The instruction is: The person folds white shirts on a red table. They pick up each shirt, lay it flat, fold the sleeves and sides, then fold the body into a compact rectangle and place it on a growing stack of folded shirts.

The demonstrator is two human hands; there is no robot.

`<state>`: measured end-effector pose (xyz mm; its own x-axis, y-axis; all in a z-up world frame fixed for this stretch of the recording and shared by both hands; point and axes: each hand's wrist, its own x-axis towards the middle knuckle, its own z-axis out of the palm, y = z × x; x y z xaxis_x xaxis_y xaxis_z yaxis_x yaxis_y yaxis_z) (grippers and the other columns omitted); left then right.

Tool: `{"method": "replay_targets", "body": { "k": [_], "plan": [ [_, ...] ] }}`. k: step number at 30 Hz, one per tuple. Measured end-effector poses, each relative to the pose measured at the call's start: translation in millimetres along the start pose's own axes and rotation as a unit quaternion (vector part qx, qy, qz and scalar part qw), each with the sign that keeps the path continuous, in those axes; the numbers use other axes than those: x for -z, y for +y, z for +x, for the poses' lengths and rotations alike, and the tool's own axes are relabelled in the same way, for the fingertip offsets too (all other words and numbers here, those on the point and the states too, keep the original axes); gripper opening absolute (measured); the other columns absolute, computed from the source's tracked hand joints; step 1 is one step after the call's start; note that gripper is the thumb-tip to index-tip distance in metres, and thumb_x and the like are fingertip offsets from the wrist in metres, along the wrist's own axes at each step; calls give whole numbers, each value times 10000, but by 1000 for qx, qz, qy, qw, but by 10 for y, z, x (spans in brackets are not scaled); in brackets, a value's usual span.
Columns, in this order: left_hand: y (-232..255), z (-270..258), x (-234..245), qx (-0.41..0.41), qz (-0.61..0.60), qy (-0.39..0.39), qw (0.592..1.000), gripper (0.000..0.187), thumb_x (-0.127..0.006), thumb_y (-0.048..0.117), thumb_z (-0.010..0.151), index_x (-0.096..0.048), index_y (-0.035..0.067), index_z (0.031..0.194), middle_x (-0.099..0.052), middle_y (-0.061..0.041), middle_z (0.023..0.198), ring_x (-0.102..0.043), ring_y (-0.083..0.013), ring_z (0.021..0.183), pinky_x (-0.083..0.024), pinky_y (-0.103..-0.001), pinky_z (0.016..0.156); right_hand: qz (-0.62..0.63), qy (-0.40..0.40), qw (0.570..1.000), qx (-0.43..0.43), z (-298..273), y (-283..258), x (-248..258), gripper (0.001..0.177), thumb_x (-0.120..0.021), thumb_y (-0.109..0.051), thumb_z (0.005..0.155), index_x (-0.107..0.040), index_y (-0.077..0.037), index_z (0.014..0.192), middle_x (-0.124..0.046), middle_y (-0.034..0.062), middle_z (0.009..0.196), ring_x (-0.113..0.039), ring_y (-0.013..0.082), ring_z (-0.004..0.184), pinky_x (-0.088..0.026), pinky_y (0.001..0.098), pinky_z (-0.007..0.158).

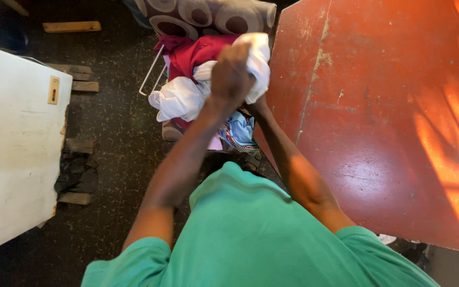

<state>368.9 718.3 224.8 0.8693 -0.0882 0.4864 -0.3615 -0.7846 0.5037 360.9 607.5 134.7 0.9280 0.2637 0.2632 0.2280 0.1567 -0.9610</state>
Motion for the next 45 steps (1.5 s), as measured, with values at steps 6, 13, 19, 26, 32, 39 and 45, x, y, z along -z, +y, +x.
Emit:
{"method": "replay_targets", "body": {
  "k": [6, 13, 19, 26, 32, 39, 45],
  "plan": [
    [211, -280, 407, -125, -144, 26, 981, 748, -887, 191, 861, -473, 62, 1471, -580, -240, 1394, -567, -444, 1287, -456, -483, 1091, 82, 88, 992, -30, -301, -270, 308, 1002, -791, -240, 965, -63, -57, 1629, -353, 216, 1622, -421, 339, 1463, -394, 412, 1213],
    [11, -754, -361, 13, -353, -202, 914, 621, -827, 226, 858, -579, 38, 1395, -703, -155, 1271, -693, -291, 1144, -541, -397, 976, 34, 196, 979, -35, -311, -617, 1267, 1001, -796, -303, 961, -103, -2, 1618, -332, 251, 1629, -386, 359, 1492, -362, 426, 1233],
    [539, -1346, -2109, 213, -559, -181, 781, 350, -744, 154, 953, -691, -6, 1259, -748, -163, 1112, -673, -219, 1036, -555, -374, 932, -95, 244, 963, -55, -269, -358, 2255, 1012, -800, -357, 958, -137, 46, 1609, -313, 282, 1635, -356, 375, 1517, -335, 439, 1249],
    [747, -1491, -2874, 203, -231, -123, 944, 816, -781, 148, 820, -333, -15, 1483, -536, -301, 1285, -528, -434, 1152, -459, -486, 973, -451, 140, 881, 8, -678, 947, 3080, 1016, -818, -423, 938, -216, 75, 1586, -306, 304, 1624, -331, 409, 1520, -300, 456, 1256],
    [554, -1853, -2699, 85, -128, -193, 969, 671, -711, 60, 856, -454, 53, 1476, -440, -245, 1493, -420, -449, 1324, -396, -511, 1108, -566, -12, 807, -169, -1719, 1392, 2617, 700, -661, -328, 989, -387, -101, 1592, -280, 217, 1674, -326, 433, 1522, -342, 527, 1215],
    [410, -1841, -2687, 77, -192, -158, 965, 462, -599, -27, 893, -643, 65, 1343, -538, -225, 1461, -485, -427, 1346, -430, -448, 1144, -542, 6, 806, -240, -1565, 956, 2311, 690, -670, -269, 905, -421, -79, 1519, -244, 234, 1630, -272, 437, 1487, -336, 586, 1106],
    [388, -1909, -2019, 168, -255, -140, 942, 266, -591, 115, 998, -678, 52, 1241, -617, -185, 1364, -577, -361, 1290, -449, -438, 1106, -421, 80, 901, -68, -1511, 744, 1832, 510, -704, -216, 928, -573, -34, 1387, -517, 256, 1471, -476, 433, 1378, -390, 494, 1157]
  ]
}}
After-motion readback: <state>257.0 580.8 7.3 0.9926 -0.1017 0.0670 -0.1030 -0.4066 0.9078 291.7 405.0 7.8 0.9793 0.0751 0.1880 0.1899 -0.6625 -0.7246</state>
